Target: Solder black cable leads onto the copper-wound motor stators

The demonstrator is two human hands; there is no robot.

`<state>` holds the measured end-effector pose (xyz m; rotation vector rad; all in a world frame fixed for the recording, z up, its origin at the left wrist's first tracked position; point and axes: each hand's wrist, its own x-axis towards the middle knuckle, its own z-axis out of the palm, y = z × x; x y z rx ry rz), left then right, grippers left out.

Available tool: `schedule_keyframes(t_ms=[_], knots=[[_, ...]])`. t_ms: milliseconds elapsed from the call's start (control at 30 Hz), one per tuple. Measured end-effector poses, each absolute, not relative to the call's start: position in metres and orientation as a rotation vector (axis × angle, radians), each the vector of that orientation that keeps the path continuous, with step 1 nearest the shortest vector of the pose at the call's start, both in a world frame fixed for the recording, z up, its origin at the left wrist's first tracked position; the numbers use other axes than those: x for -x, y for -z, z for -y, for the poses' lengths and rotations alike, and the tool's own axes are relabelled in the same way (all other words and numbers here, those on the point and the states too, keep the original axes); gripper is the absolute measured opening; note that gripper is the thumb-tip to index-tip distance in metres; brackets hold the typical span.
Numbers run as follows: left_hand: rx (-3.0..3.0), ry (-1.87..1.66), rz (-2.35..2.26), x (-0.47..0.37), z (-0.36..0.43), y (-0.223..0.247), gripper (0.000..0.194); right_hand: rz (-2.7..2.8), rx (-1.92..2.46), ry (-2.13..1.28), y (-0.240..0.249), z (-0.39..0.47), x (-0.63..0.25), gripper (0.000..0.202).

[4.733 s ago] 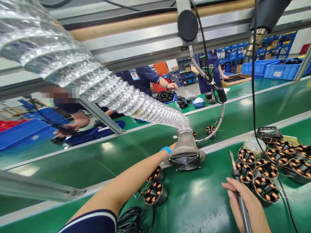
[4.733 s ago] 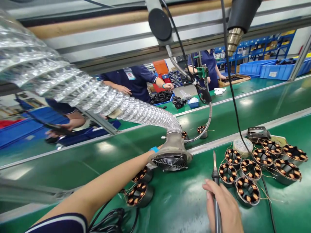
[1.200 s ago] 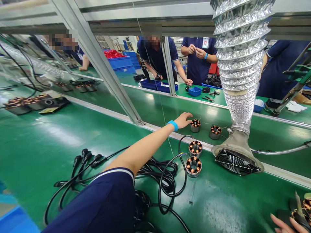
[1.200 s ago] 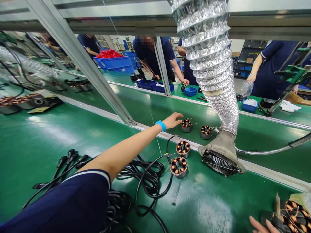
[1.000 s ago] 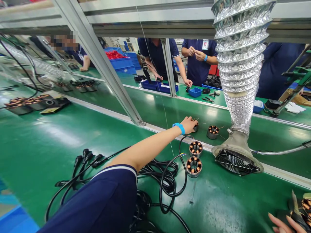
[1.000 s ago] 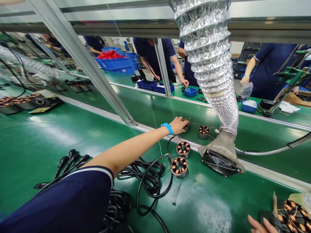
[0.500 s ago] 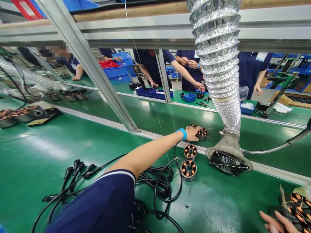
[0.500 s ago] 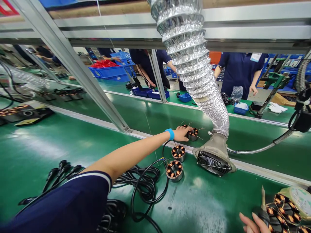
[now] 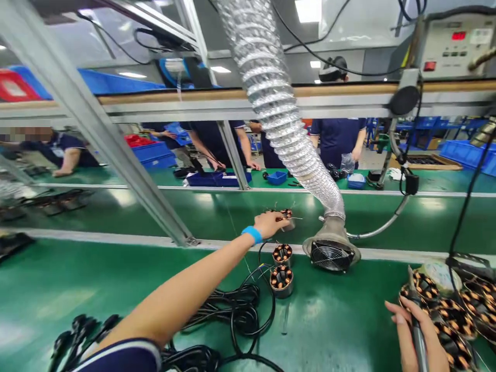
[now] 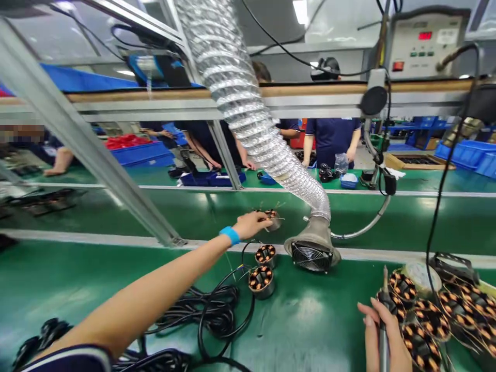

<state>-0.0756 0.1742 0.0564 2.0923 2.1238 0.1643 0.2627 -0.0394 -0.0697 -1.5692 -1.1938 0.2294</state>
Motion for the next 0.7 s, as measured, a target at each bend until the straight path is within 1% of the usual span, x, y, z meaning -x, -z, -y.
schedule_keyframes(t_ms=[100,167,233,300,400,500,600,700], knots=[[-2.243,-0.183,-2.044,0.084,-0.122,-0.083,0.028,1.162,1.518,-0.227,0.065,0.045,-0.263,0.045],[-2.390,-0.235,-1.892,0.083,-0.082,-0.095,0.025,1.147,1.444,-0.215,0.060,0.048,-0.263,0.040],[-2.458,-0.249,-1.671,0.073,-0.044,-0.101,0.021,1.095,1.350,-0.199,0.052,0.051,-0.264,0.035],[-2.458,-0.208,-1.443,0.053,-0.014,-0.095,0.018,0.999,1.279,-0.174,0.044,0.053,-0.264,0.032],[-2.432,-0.139,-1.164,0.007,0.007,-0.066,0.024,0.860,1.190,-0.103,0.032,0.055,-0.267,0.033],[-2.463,-0.144,-1.025,-0.053,0.007,-0.022,0.030,0.765,1.138,-0.018,0.026,0.053,-0.272,0.037],[-2.514,-0.162,-1.088,-0.116,0.001,0.017,0.039,0.702,1.112,0.083,0.024,0.051,-0.278,0.039],[-2.637,-0.316,-1.150,-0.169,0.001,0.036,0.048,0.692,1.142,0.136,0.024,0.050,-0.283,0.040]])
